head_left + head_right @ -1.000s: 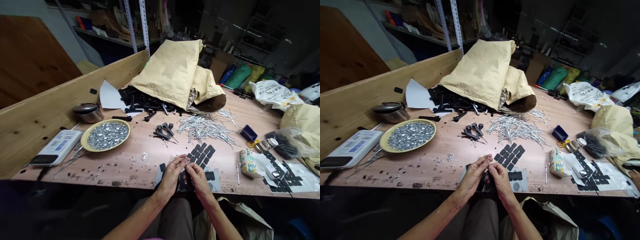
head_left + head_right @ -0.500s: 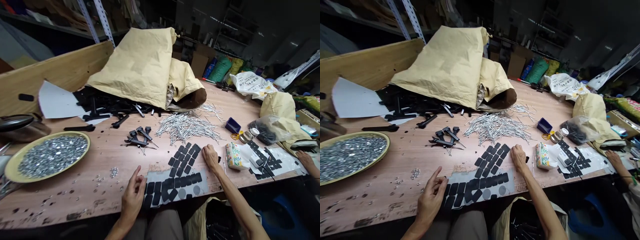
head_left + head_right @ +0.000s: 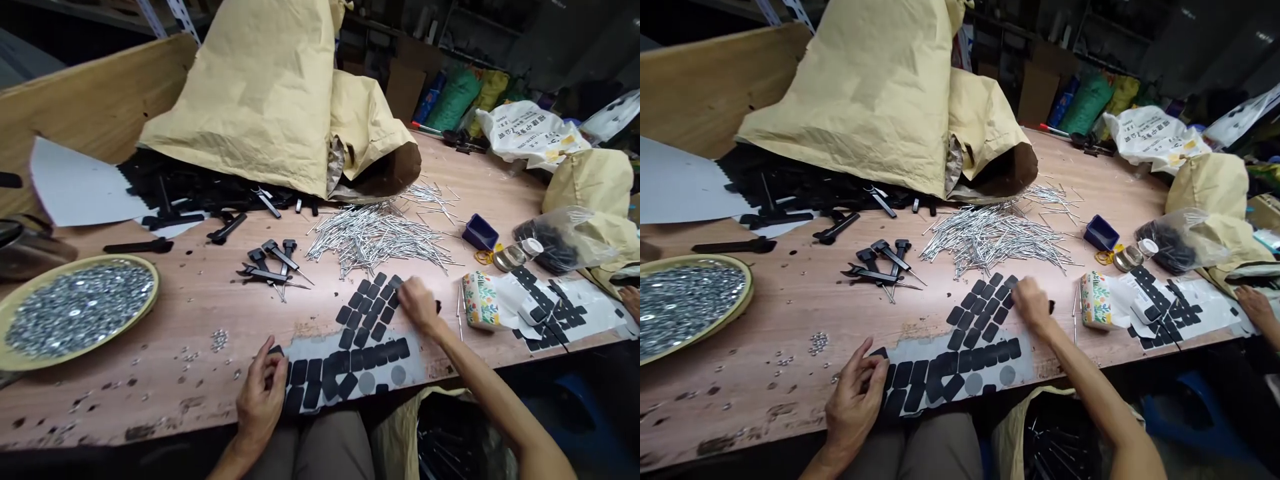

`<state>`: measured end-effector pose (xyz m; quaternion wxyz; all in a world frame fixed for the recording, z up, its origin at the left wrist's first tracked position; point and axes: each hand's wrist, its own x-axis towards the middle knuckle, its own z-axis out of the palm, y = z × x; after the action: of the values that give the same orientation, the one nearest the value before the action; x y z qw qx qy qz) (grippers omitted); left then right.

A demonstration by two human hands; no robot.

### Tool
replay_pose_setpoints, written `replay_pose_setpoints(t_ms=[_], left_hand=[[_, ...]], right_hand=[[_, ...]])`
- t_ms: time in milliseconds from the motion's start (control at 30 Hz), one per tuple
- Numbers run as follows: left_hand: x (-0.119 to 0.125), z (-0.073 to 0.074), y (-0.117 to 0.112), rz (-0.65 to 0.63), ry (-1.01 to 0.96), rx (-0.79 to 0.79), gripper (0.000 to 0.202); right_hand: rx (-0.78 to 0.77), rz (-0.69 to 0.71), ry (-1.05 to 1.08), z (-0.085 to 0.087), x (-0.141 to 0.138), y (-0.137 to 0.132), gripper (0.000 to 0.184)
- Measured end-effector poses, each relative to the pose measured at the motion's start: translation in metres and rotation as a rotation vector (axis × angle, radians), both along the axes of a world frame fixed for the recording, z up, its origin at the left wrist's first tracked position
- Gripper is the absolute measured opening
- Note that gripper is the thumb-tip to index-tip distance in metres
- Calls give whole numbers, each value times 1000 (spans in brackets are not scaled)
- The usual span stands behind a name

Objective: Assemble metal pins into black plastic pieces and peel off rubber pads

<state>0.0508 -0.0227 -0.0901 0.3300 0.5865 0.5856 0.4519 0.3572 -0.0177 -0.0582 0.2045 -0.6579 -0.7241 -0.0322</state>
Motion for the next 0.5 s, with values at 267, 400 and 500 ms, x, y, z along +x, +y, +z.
replay_pose_setpoints(t_ms=[267,400,500], left_hand=[[1,0,0,-33,57,38,43],[0,-2,1,-40,82,59,43],[0,-4,2,-45,99,104,43]], right_hand=[[54,204,-255,-6,-9,-13,29],[75,-31,-176,2,2,-4,31],[-6,50,-136,1,-1,-5,31]])
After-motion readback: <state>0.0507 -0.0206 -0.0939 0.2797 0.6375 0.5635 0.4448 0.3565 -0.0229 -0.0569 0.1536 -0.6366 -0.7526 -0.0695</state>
